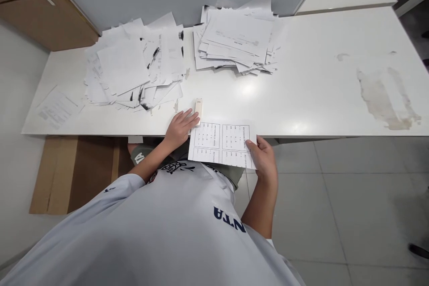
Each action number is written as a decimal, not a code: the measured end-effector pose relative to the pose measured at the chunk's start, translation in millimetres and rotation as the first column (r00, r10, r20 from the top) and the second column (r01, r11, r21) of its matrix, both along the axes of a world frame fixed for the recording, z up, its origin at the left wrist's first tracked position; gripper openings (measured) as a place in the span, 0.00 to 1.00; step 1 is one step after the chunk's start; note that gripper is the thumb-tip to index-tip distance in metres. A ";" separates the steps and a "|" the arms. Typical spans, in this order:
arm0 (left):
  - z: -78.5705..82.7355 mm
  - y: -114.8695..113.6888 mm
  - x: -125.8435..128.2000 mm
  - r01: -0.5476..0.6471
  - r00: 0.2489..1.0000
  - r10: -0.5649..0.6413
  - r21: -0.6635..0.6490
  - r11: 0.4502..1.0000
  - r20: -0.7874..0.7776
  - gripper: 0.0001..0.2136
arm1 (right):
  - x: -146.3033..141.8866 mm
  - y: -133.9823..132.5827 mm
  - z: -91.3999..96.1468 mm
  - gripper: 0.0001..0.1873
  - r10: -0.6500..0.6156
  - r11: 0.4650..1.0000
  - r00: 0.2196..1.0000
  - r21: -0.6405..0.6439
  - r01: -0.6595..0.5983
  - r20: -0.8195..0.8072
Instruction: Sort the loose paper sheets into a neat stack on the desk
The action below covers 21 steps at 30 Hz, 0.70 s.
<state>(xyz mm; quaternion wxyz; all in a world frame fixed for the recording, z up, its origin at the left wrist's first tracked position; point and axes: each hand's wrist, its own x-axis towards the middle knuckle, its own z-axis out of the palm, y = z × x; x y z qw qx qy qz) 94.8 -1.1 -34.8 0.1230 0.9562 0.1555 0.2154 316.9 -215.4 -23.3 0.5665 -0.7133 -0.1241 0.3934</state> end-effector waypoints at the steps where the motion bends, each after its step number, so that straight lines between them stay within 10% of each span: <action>1: -0.4 -0.3 0.6 0.002 1.000 -0.002 -0.008 1.000 0.000 0.26 | 1.2 0.8 0.6 0.25 0.014 1.000 1.000 -0.001 -0.014 0.018; 16: -2.4 -8.8 1.8 -0.030 0.993 0.016 0.120 0.992 0.117 0.24 | 40.2 4.3 39.0 0.26 0.168 0.977 0.937 -0.181 -0.116 0.307; 21: -0.9 -10.8 -2.2 0.016 0.993 -0.036 0.165 0.986 0.116 0.27 | 124.9 66.6 71.6 0.24 -0.154 0.988 0.836 0.070 0.138 0.526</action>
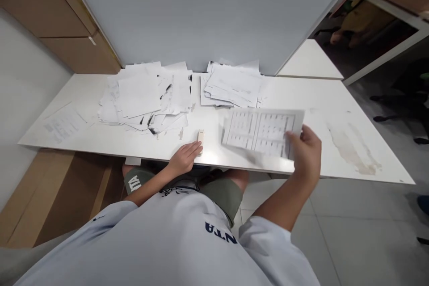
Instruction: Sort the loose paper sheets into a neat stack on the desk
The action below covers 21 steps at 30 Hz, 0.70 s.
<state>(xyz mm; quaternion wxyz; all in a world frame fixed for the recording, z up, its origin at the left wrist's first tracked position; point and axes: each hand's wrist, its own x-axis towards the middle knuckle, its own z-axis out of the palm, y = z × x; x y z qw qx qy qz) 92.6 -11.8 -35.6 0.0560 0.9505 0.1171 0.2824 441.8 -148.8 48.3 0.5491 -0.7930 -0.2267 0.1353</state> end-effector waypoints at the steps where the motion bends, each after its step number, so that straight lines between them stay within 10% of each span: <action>1: -0.2 -0.1 -0.8 0.001 1.000 -0.001 0.009 1.000 -0.003 0.28 | 16.2 24.4 4.0 0.24 -0.034 0.998 0.999 0.052 0.034 -0.006; 6: -3.8 -1.0 -2.6 -0.036 0.999 0.037 0.045 0.998 -0.024 0.26 | 59.0 159.0 5.2 0.23 -0.022 0.999 0.995 0.037 0.025 -0.093; 10: -6.3 -7.4 -2.1 -0.057 0.997 0.058 0.029 0.998 -0.057 0.26 | 56.2 211.1 -14.6 0.25 -0.058 0.997 0.997 -0.043 0.056 -0.048; 16: 3.9 -4.3 -13.2 -0.104 0.994 0.102 -0.076 0.992 -0.036 0.29 | 33.8 152.5 -64.6 0.30 -0.211 0.975 0.977 -0.060 0.213 0.037; 21: 28.6 89.7 -59.4 -0.533 0.843 0.537 -0.180 0.827 -0.030 0.28 | 7.1 60.6 -96.1 0.28 -0.228 0.973 0.974 -0.041 0.228 0.011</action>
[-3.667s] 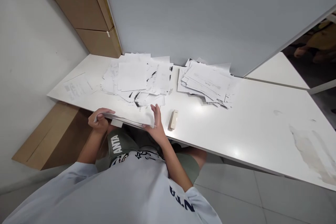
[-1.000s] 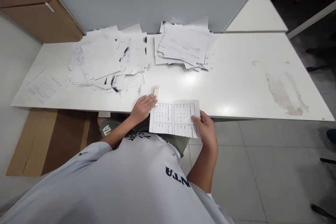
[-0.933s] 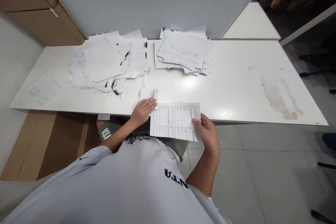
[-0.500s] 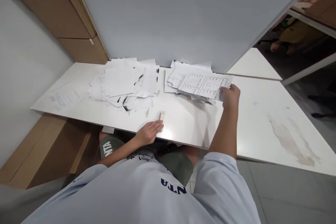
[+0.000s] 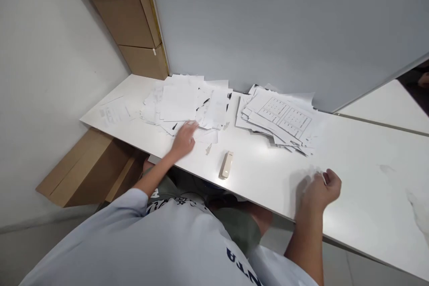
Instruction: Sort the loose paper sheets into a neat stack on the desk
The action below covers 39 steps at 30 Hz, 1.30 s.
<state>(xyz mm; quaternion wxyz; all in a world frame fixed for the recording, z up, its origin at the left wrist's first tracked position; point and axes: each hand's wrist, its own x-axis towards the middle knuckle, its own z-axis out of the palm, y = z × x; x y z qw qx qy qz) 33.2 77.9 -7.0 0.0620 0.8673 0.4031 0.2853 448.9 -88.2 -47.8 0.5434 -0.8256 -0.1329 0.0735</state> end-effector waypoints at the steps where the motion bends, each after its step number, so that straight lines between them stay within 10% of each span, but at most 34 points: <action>1: 1.6 23.7 -11.3 -0.104 0.994 0.103 -0.010 0.995 -0.024 0.29 | -5.2 -12.9 -3.0 0.27 0.006 1.000 1.000 0.001 -0.006 0.003; 6: -11.7 84.3 -50.0 -0.358 0.930 0.346 -0.092 0.929 -0.125 0.31 | -20.3 -34.1 -8.5 0.24 -0.013 0.996 0.997 0.090 0.007 0.076; 27: -12.8 29.7 -44.5 0.122 0.992 -0.122 0.157 0.980 -0.010 0.20 | -39.3 -29.8 -3.3 0.12 -0.056 0.984 0.997 0.174 0.045 0.058; 39: -26.0 22.2 -41.5 0.180 0.966 -0.191 -0.077 0.981 -0.177 0.18 | -46.6 -32.4 -13.6 0.07 -0.070 0.937 0.997 0.344 0.053 0.037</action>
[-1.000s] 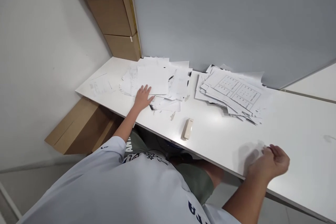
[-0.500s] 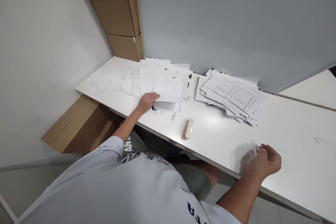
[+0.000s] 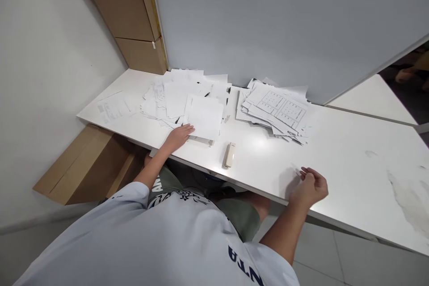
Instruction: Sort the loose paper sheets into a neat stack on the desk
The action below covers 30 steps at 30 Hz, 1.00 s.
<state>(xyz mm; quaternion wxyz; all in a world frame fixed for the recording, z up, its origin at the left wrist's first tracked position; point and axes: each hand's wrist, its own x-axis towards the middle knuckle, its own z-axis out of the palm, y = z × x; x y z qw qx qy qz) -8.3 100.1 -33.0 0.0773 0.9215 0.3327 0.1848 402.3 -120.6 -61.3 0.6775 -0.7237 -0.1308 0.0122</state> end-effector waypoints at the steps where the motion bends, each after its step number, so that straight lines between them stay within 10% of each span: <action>1: 0.3 0.5 -0.6 0.003 1.000 -0.003 -0.023 1.000 0.015 0.18 | 0.6 0.1 -0.5 0.07 0.002 1.000 1.000 -0.011 -0.002 0.002; 14: 7.0 -3.1 2.5 -0.163 0.916 0.210 -0.160 0.974 0.342 0.16 | -0.5 2.4 4.9 0.07 0.004 0.999 1.000 -0.048 -0.003 0.020; 16: 13.2 -9.0 -1.1 -0.253 0.757 0.357 -0.258 0.932 0.547 0.15 | -13.1 1.7 15.7 0.06 -0.011 1.000 0.996 -0.003 0.011 0.083; 21: 32.0 -35.4 -31.7 -0.204 0.050 0.583 -0.563 0.801 0.811 0.22 | -106.1 1.5 68.1 0.10 0.199 0.975 0.950 0.045 -0.216 0.239; 23: 34.6 -46.2 -50.1 -0.015 -0.098 0.647 -0.651 0.759 0.756 0.24 | -153.7 8.3 84.7 0.11 0.527 0.849 0.829 -0.067 -0.524 0.190; 25: 32.9 -56.5 -69.1 0.145 -0.164 0.742 -0.728 0.670 0.650 0.22 | -196.0 21.9 90.7 0.13 0.796 0.604 0.602 -0.166 -0.780 0.068; 27: 28.0 -67.8 -86.9 0.217 -0.186 0.821 -0.792 0.571 0.540 0.18 | -230.7 39.5 85.9 0.18 0.896 0.420 0.431 -0.117 -0.900 -0.102; 30: 18.9 -88.9 -110.1 0.230 -0.158 0.870 -0.840 0.492 0.467 0.17 | -269.7 59.8 68.1 0.24 0.895 0.284 0.233 0.082 -0.955 -0.380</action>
